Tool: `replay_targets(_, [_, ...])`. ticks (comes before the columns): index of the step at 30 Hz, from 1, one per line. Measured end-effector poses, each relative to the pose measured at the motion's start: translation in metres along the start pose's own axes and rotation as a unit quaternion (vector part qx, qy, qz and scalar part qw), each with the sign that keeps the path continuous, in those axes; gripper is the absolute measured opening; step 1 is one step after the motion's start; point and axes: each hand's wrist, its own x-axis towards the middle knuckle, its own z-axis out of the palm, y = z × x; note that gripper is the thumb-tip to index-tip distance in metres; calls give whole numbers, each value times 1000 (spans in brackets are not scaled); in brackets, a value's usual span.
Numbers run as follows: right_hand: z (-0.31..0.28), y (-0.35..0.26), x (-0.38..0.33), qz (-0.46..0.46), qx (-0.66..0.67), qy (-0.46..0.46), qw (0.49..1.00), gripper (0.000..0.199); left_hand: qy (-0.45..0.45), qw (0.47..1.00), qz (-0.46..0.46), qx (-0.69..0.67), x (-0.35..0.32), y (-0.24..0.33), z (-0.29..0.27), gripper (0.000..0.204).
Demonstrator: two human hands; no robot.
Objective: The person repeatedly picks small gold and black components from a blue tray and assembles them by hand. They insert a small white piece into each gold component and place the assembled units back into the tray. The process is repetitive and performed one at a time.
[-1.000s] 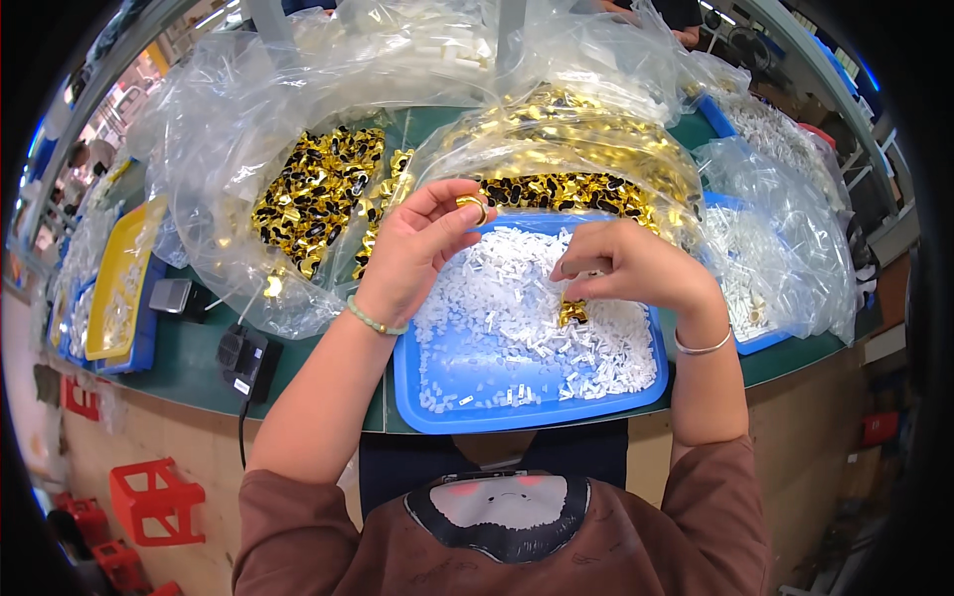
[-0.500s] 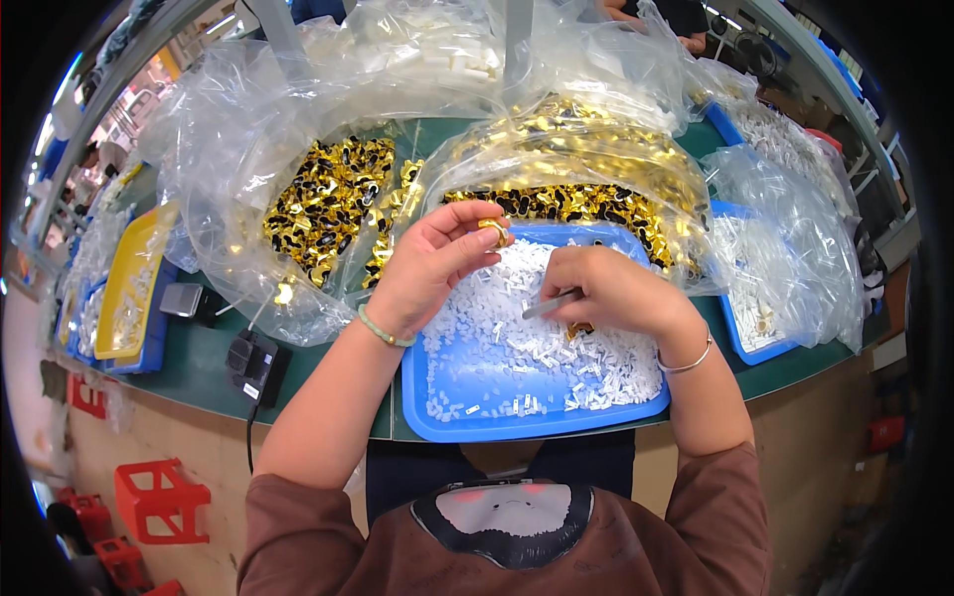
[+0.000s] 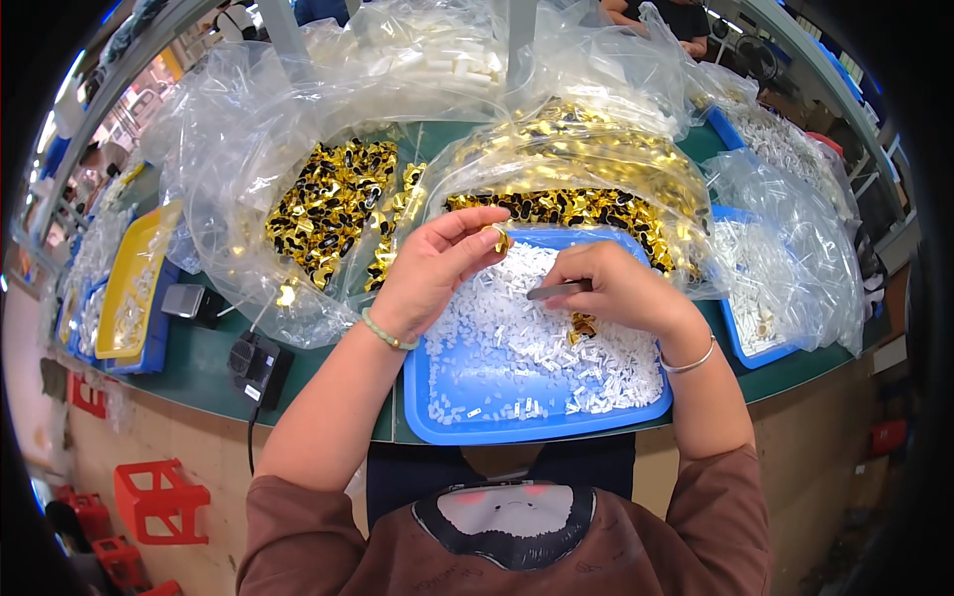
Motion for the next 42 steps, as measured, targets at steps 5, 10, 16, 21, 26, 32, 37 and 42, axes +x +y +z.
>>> replay_targets(5, [-1,-3,2,55,-6,-8,998,18,-10,999,12,37,2,-4,-4,31])
replay_targets(10, [-4,-1,-4,9,-68,-1,998,23,24,998,-10,-60,0,1,1,29])
replay_targets(16, [2,-6,-6,-17,-151,-18,988,22,38,995,-20,-86,2,-1,-3,29])
replay_targets(21, [6,0,-3,-40,-109,13,993,20,34,998,-40,-39,-1,0,1,32])
replay_targets(26, [4,-5,0,-24,-85,46,995,14,13,997,-51,-58,-3,2,2,34])
replay_targets(32, [5,-3,2,-30,-74,120,990,15,10,996,-55,-64,-2,1,2,31])
replay_targets(37, [6,-12,2,19,14,175,984,13,-10,995,-76,-64,-4,2,3,32])
replay_targets(42, [8,-10,4,-25,34,223,974,11,-34,991,-95,-87,-3,-3,3,34])
